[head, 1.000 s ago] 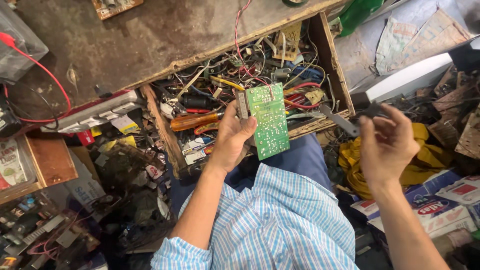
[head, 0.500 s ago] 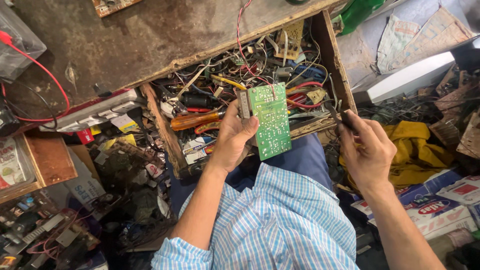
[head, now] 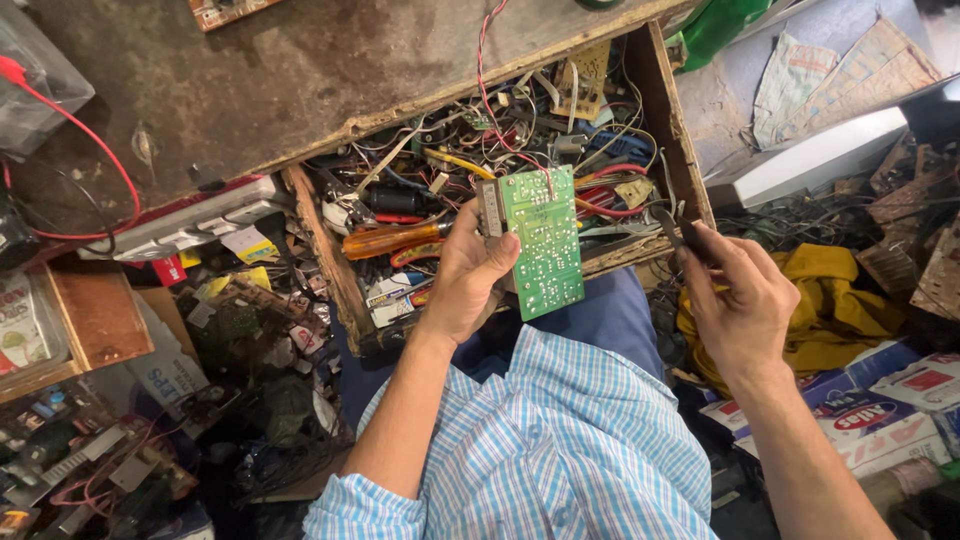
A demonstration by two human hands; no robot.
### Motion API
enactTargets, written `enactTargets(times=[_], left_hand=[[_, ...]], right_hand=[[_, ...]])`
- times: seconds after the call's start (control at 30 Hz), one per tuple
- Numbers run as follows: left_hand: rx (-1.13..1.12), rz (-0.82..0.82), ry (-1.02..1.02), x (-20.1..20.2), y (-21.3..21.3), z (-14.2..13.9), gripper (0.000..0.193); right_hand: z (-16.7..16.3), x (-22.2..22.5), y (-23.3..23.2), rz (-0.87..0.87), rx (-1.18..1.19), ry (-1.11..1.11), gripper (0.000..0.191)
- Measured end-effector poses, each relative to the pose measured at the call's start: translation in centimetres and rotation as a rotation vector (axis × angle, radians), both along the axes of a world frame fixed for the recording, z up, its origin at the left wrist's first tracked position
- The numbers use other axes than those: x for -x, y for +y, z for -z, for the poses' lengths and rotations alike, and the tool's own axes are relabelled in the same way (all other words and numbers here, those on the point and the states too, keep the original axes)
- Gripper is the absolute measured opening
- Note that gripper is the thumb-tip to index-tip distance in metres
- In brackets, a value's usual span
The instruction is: The person holds a green circuit board against the workbench and solders components on it using a soldering iron, dipping the iron tip into a small solder container between joints. They reposition and turn the board to reach different solder points and steady the board with the other hand while working.
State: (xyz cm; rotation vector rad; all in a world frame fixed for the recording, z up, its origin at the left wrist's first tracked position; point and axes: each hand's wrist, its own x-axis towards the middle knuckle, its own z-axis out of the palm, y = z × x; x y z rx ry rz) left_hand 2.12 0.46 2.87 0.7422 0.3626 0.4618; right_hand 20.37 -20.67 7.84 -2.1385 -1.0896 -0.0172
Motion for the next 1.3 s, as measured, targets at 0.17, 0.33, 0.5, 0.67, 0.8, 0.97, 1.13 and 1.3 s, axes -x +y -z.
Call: enactTargets(times=[0.17, 0.33, 0.5, 0.67, 0.8, 0.97, 1.13, 1.3], left_hand=[[-0.001, 0.006, 0.004, -0.9, 0.4, -0.5, 0.052], [-0.017, 0.005, -0.003, -1.3, 0.4, -0.8, 0.05], [-0.031, 0.004, -0.002, -1.5, -0.2, -0.8, 0.05], [-0.039, 0.006, -0.013, -1.0, -1.2, -0.8, 0.05], [-0.021, 0.009, -0.021, -0.8, -1.6, -0.9, 0.052], [-0.022, 0.011, -0.012, -1.1, -2.1, -1.1, 0.053], [-0.026, 0.019, -0.013, -1.6, -2.4, -1.1, 0.054], [-0.051, 0.007, -0.018, -1.3, -2.1, -0.9, 0.053]], right_hand=[[-0.8, -0.9, 0.5, -0.001, 0.048, -0.023, 0.03], [-1.3, -1.3, 0.6, 0.004, 0.061, -0.007, 0.029], [-1.7, -1.7, 0.1, -0.007, 0.094, -0.022, 0.03], [-1.9, -1.2, -0.9, -0.021, 0.091, -0.019, 0.029], [-1.9, -0.9, -1.2, 0.001, 0.098, 0.02, 0.025], [-2.0, -1.3, -1.5, 0.001, 0.109, 0.035, 0.022], [-2.3, -1.8, -1.7, -0.001, 0.108, 0.053, 0.023], [-2.4, -1.5, -1.5, -0.014, 0.147, 0.005, 0.027]])
